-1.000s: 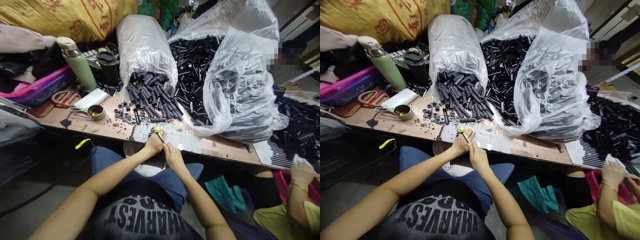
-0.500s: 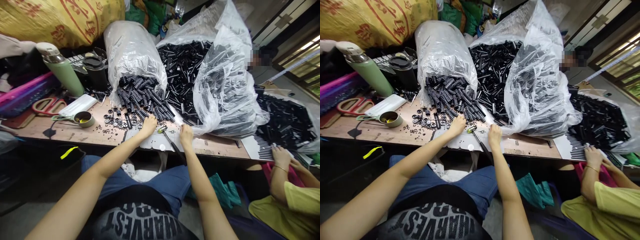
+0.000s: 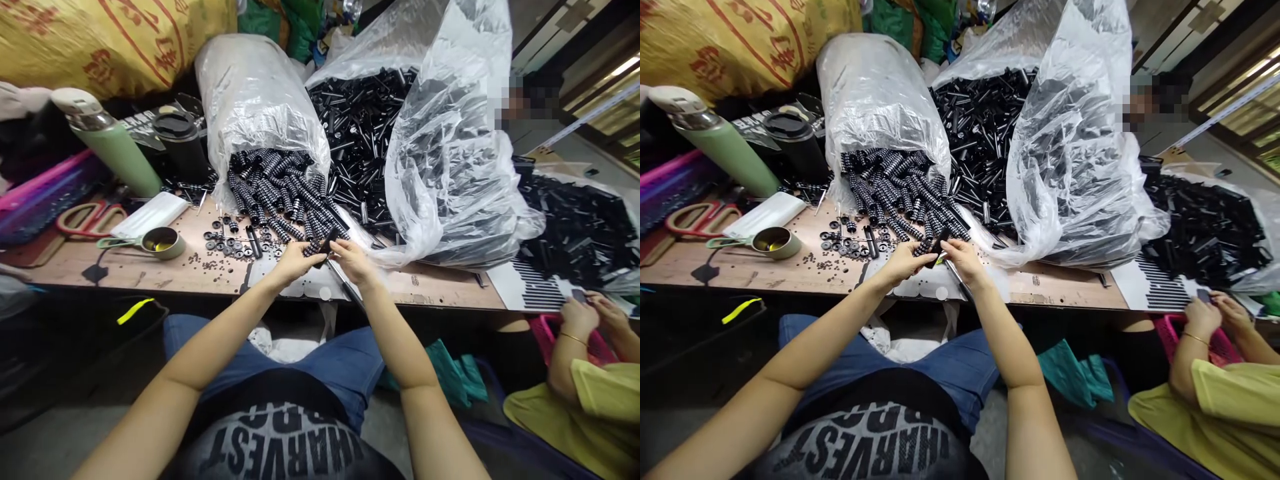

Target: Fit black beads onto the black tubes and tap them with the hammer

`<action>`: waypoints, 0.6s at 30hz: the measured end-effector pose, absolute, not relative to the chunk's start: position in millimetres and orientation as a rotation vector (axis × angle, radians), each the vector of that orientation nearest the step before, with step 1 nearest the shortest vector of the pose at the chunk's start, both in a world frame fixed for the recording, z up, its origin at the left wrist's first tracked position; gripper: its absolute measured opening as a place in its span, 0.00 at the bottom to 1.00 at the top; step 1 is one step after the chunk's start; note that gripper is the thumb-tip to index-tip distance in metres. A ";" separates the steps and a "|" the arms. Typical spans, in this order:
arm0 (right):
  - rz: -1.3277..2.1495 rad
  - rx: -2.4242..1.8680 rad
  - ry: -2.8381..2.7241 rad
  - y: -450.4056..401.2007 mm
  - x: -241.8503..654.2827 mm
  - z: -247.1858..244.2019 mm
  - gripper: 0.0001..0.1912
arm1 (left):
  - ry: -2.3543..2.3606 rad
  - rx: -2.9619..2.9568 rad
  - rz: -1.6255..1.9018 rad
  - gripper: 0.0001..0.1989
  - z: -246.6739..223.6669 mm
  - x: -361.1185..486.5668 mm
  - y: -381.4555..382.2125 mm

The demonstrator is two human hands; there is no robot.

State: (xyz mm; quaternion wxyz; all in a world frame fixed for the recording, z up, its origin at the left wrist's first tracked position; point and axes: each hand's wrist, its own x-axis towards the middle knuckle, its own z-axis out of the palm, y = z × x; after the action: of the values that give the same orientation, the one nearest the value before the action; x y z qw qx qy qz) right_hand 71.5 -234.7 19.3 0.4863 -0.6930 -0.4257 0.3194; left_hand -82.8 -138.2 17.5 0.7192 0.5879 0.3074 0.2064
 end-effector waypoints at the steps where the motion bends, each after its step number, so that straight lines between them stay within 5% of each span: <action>1: 0.725 -1.674 -1.084 -235.2 57.5 22.2 0.31 | 0.677 1.255 0.415 0.13 19.8 -83.2 -140.5; 5: 0.193 -1.883 -1.536 -242.7 31.3 38.2 0.53 | 0.670 1.191 0.391 0.14 20.0 -90.3 -146.1; 7: 0.084 -1.942 -1.713 -246.3 30.7 42.7 0.55 | 0.640 1.189 0.415 0.16 18.2 -95.1 -147.7; 18: 0.304 -1.571 -1.671 -264.6 7.4 28.5 0.65 | 0.559 0.856 0.523 0.22 17.2 -104.0 -158.8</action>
State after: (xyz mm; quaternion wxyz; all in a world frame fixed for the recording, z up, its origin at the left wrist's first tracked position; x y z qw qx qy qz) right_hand 7.4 -264.6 28.5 0.4021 -0.6217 -0.6613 0.1204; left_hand -104.0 -158.8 17.2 0.8398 0.4048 0.2643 0.2472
